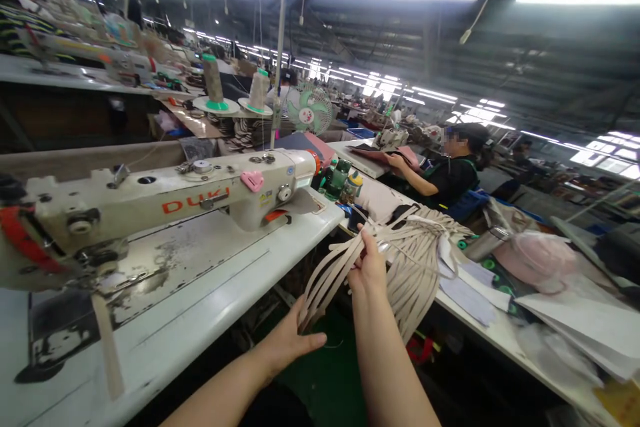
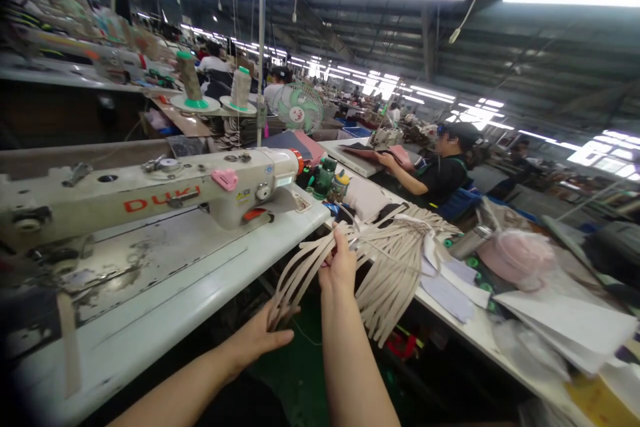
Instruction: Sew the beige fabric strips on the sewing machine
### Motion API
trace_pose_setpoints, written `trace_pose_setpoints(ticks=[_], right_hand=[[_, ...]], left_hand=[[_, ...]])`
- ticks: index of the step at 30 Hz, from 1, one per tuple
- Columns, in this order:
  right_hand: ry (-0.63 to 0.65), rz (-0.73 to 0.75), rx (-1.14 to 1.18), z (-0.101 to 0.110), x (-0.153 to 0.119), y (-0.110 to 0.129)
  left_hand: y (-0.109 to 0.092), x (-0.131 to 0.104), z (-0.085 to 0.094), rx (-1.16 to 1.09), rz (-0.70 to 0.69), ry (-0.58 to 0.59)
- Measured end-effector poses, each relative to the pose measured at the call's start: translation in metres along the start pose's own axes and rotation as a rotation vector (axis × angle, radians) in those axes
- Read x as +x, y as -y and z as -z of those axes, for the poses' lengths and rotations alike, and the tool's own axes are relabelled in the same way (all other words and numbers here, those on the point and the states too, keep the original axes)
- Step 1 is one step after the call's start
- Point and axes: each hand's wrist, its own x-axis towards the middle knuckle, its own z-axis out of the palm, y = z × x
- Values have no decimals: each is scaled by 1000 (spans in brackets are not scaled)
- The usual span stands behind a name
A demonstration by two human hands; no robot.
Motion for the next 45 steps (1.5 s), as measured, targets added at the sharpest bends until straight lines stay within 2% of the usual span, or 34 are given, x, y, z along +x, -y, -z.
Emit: trace_pose_setpoints(ticks=[3,5,7,9,12,14,16,18,20,22,24,27,31,37,42,45], right_hand=[[-28,50,-33,-2,-1,-11],[-55,107,-81,2,5,-13],[-74,166,-143,8,11,-13],[-65,192,-210,17,16,-11],[0,162,-300,28,16,-9],[57,122,-349,33,12,-9],[124,77,-384,36,5,-10],[196,28,-399,36,-3,-12],[263,-27,-397,34,-13,-15],[329,-96,-387,32,-25,-18],[399,-177,-377,29,-37,-22],[491,-298,-362,26,-55,-29],[628,-412,-330,24,-70,-36],[631,-336,-457,27,-65,-41],[764,-316,-605,31,-67,-35],[676,-361,-525,35,-69,-31]], left_hand=[[34,-12,1,-48,55,57],[47,-22,6,5,100,1],[46,-33,14,70,106,-91],[28,-44,21,66,98,-148],[-20,-57,31,-104,108,-111],[-53,-61,36,-228,41,-107],[-78,-59,40,-305,-30,-165],[-92,-52,43,-320,-61,-269],[-97,-44,44,-300,-53,-354],[-96,-35,43,-266,-13,-372],[-91,-28,41,-207,50,-342],[-80,-23,38,-110,135,-240],[-65,-24,39,-32,178,-96],[-64,-28,40,-24,193,-149],[-70,-31,42,-6,122,-211],[-69,-35,46,18,209,-152]])
